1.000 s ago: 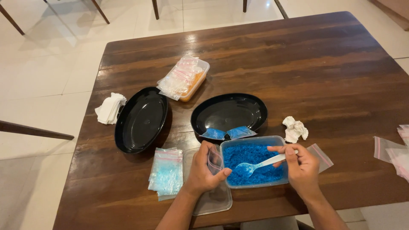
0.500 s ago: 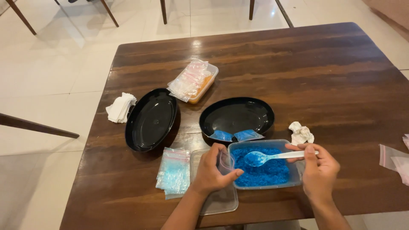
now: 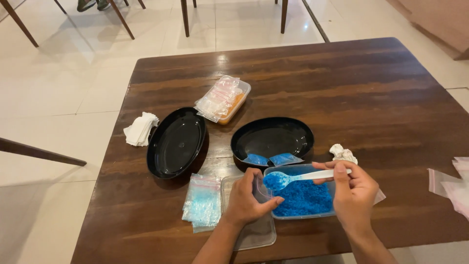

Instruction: The person scoops blue granules from a plastic container using a spoon and fills small plastic zipper bags, sealing each bag after filling it.

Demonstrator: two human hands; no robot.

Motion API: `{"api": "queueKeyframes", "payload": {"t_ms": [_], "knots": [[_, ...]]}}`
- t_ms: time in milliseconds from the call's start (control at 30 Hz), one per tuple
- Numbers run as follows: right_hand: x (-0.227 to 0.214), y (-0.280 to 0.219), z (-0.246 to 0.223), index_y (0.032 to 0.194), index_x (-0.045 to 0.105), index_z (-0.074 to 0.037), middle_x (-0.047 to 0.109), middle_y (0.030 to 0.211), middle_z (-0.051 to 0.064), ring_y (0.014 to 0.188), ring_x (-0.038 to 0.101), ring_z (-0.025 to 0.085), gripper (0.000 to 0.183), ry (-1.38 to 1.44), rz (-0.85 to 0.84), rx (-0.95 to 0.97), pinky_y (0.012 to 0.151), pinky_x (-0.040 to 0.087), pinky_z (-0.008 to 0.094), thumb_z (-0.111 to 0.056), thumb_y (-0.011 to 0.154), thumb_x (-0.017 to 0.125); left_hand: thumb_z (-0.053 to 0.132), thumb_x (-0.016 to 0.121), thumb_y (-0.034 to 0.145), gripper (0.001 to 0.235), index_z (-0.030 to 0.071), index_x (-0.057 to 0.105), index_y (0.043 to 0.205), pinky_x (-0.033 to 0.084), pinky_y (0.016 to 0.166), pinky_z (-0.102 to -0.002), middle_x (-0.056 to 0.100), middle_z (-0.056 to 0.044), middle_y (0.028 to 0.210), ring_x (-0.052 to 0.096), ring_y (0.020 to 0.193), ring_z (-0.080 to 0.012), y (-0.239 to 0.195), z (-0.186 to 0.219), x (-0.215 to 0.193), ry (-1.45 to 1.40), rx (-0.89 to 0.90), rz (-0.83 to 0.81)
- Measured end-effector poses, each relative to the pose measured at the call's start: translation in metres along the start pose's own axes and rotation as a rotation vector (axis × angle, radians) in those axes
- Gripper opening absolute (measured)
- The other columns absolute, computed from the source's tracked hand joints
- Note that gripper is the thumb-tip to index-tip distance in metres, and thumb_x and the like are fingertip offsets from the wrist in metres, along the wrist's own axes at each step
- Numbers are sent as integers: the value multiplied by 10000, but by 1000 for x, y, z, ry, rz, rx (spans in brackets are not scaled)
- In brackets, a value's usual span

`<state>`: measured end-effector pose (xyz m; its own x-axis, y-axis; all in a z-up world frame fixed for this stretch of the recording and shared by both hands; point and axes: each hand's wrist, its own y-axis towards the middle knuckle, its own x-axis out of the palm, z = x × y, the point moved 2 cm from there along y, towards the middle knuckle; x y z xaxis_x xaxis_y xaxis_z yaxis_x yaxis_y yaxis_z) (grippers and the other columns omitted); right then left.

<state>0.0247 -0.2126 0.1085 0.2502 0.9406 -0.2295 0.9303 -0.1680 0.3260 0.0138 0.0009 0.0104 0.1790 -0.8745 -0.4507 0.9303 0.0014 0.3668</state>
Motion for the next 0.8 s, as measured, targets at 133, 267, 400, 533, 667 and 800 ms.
{"api": "queueKeyframes", "payload": {"t_ms": [133, 267, 400, 533, 667, 800], "knots": [[4, -5, -7, 921, 686, -3, 811, 880, 140, 362, 236, 47, 352, -53, -48, -1, 366, 213, 220, -245, 1070, 479, 604, 812, 716, 629, 144, 498, 1007, 441, 522, -308, 563, 19, 745, 557, 600, -132, -1, -2, 1, 14, 11, -7], [11, -11, 3, 958, 757, -72, 798, 732, 45, 650, 518, 106, 339, -171, -102, -220, 629, 376, 271, -283, 1035, 503, 632, 812, 709, 663, 133, 523, 1038, 469, 572, -359, 580, -2, 805, 582, 627, -177, -1, -6, 4, 84, 50, 38], [27, -13, 7, 876, 776, -136, 761, 599, -71, 746, 732, 143, 337, -270, -230, -450, 930, 437, 402, -330, 973, 518, 590, 814, 709, 590, 177, 533, 1023, 500, 661, -389, 623, 9, 857, 642, 682, -215, -2, 0, 1, 66, -27, 15], [36, -8, -5, 973, 786, -171, 822, 942, -54, 872, 747, 145, 333, -310, -338, -377, 918, 411, 344, -423, 942, 570, 556, 794, 709, 523, 175, 538, 960, 468, 569, -381, 592, 18, 747, 612, 591, -199, 1, -6, 3, 41, -44, 56], [30, -4, -33, 1190, 698, -202, 608, 956, 9, 883, 607, 171, 391, -384, -288, -310, 848, 460, 361, -461, 925, 572, 564, 803, 768, 517, 166, 523, 942, 427, 520, -343, 543, 30, 719, 540, 567, -142, -1, -7, 3, -1, -28, 90], [20, -22, -107, 864, 680, -103, 610, 808, 53, 736, 569, 206, 283, -158, -57, -793, 811, 401, 387, -345, 932, 549, 565, 789, 772, 506, 154, 554, 951, 429, 512, -311, 571, 18, 730, 539, 581, -121, 1, -11, 4, -30, -28, 117]]}}
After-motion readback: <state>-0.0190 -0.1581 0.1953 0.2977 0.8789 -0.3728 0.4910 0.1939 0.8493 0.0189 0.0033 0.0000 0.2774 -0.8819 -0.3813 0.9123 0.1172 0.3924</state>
